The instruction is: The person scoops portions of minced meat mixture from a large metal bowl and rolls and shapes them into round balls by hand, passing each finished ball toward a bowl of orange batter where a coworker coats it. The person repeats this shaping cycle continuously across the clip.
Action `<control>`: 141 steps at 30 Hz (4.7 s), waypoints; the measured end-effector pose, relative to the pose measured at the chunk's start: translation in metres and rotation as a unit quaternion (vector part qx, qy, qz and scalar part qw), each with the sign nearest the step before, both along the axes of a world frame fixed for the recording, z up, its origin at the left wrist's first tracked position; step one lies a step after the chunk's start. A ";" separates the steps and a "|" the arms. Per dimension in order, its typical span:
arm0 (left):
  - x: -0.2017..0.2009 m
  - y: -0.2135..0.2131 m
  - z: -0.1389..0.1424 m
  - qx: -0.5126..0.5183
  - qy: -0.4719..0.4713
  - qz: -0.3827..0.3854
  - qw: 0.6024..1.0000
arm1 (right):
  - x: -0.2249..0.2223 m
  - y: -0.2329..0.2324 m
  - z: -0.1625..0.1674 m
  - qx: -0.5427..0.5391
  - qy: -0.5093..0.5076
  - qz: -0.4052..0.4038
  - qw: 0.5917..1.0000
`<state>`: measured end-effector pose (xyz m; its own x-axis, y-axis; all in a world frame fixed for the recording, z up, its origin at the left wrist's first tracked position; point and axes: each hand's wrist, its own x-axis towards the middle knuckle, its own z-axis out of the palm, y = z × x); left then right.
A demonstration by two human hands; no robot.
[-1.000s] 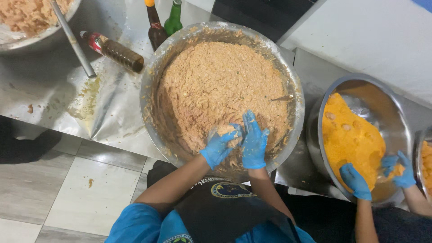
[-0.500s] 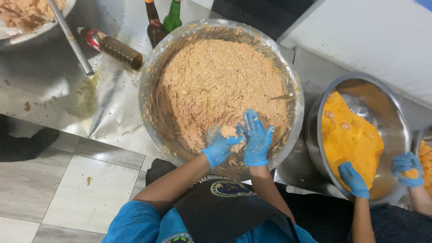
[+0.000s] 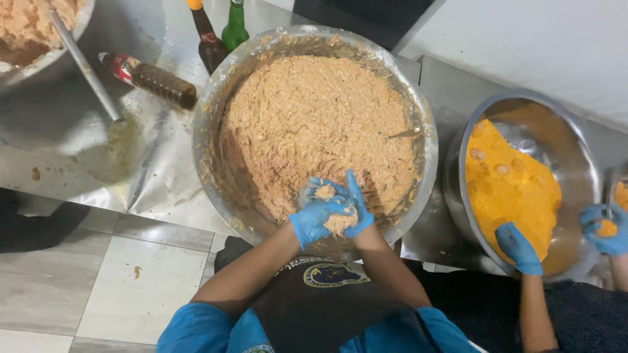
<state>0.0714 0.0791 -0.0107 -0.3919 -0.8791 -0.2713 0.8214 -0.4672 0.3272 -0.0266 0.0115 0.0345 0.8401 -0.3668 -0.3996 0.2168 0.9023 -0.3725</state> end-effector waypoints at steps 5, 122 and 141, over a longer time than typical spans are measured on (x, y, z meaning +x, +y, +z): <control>0.000 0.004 0.006 0.022 0.029 -0.040 0.999 | -0.008 -0.010 -0.003 0.053 0.038 0.027 0.998; 0.018 0.034 0.007 -0.328 -0.605 0.216 0.693 | -0.105 -0.037 0.116 -0.521 0.251 -0.010 0.816; -0.002 0.005 -0.032 -0.135 -0.289 -0.089 0.943 | -0.042 -0.004 -0.026 -0.180 0.092 0.053 0.978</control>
